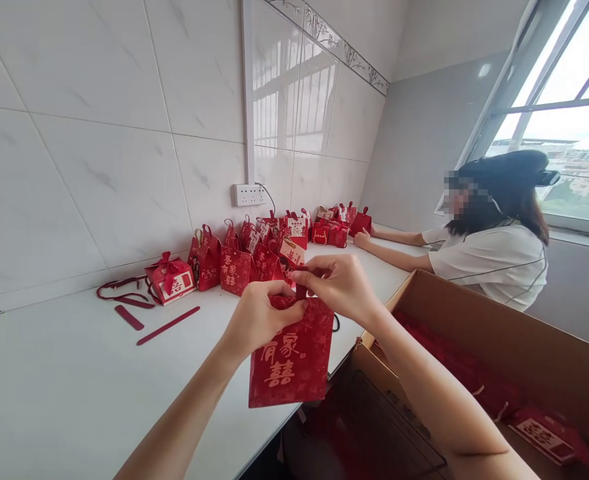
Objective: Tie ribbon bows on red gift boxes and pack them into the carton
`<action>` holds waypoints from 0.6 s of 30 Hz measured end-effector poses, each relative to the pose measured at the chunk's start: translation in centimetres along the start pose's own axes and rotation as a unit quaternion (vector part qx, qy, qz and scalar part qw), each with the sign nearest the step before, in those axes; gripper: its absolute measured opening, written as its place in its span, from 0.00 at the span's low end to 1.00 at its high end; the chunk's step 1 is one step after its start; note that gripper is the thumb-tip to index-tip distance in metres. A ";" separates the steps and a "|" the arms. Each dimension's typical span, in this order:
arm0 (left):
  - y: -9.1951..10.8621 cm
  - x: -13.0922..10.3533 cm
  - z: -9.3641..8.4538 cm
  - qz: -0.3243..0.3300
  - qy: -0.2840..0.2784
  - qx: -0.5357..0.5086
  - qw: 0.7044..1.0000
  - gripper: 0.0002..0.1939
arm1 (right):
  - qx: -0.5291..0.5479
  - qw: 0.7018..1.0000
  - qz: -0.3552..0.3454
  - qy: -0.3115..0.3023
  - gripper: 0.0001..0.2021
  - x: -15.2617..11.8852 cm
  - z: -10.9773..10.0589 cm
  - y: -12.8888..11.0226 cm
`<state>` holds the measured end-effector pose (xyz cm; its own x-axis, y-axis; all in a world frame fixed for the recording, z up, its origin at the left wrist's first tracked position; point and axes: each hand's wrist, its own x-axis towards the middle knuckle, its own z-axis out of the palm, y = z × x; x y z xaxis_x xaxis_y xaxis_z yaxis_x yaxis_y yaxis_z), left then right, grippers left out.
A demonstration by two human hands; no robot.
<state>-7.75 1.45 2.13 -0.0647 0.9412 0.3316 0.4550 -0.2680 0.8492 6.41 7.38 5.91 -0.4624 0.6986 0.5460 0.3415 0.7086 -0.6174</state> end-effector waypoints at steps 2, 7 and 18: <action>-1.0 -0.1 -0.5 -0.001 0.022 0.024 0.999 0.12 | -0.014 0.998 -0.018 -0.050 0.15 1.0 0.4 -0.2; -3.6 0.1 -1.0 0.028 0.067 0.143 0.987 0.12 | -0.092 0.964 -0.108 -0.224 0.17 3.2 0.8 0.2; -5.8 0.5 0.0 0.028 0.077 0.308 0.948 0.11 | 0.086 0.992 0.070 0.057 0.12 -3.6 6.4 5.4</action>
<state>-10.42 3.42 -2.59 -0.1321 0.8751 0.4655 0.8910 -0.1009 0.4426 4.69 8.05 -3.01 -0.3210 0.8021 0.5035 0.2457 0.5840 -0.7737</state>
